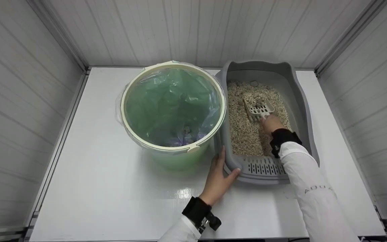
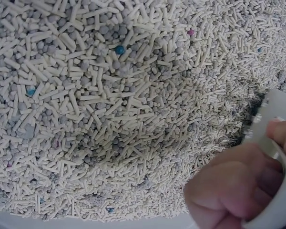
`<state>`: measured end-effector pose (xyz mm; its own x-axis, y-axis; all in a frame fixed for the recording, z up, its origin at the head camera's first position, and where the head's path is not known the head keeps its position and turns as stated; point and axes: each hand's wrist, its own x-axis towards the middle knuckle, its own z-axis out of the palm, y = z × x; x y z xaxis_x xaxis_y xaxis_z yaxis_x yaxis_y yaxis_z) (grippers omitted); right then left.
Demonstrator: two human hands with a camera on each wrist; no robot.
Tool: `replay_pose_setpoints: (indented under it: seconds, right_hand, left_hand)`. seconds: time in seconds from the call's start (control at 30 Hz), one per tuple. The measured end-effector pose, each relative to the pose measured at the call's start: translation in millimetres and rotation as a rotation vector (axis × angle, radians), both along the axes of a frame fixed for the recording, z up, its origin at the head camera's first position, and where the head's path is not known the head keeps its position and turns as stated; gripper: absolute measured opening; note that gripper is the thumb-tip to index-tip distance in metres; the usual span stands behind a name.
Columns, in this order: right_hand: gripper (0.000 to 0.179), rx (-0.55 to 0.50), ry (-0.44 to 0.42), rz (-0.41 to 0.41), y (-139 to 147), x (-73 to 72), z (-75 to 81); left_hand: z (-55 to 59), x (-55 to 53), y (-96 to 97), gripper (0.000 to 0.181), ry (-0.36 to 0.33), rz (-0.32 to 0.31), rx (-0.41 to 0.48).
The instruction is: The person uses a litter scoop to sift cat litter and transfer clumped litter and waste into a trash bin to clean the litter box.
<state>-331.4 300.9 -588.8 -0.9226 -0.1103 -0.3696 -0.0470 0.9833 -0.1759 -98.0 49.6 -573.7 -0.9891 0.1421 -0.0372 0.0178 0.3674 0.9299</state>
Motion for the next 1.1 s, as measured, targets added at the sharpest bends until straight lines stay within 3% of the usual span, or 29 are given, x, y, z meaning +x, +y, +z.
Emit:
replay_pose_setpoints:
  seconds: [0.07, 0.13, 0.3, 0.33, 0.47, 0.73, 1.1]
  right_hand:
    - [0.054, -0.107, 0.000, -0.127, -23, 25.0, 44.5]
    - [0.055, -0.099, 0.058, -0.072, -27, 32.4, 56.5]
    - [0.054, -0.177, 0.217, -0.044, -29, 36.0, 64.2]
    - [0.054, -0.229, 0.243, -0.076, -29, 36.5, 64.8]
    - [0.052, -0.290, 0.304, -0.084, -29, 41.0, 72.5]
    - [0.059, -0.337, 0.286, -0.059, -25, 56.4, 95.6]
    - [0.051, -0.458, 0.231, -0.025, -19, 76.9, 119.0]
  left_hand:
    - [-0.7, 0.0, 0.3, 0.085, 0.000, 0.001, -0.004]
    - [-0.9, -0.5, 0.3, 0.086, 0.006, 0.003, -0.006]
    - [-2.4, -1.9, 0.0, 0.087, 0.025, 0.007, -0.016]
    - [-2.9, -2.0, -0.1, 0.087, 0.025, 0.007, -0.019]
    - [-3.0, -2.1, -0.2, 0.088, 0.027, 0.007, -0.020]
    - [-1.9, -1.6, 0.1, 0.088, 0.026, 0.012, -0.016]
    - [-2.3, -0.5, 0.5, 0.086, 0.044, 0.009, -0.001]
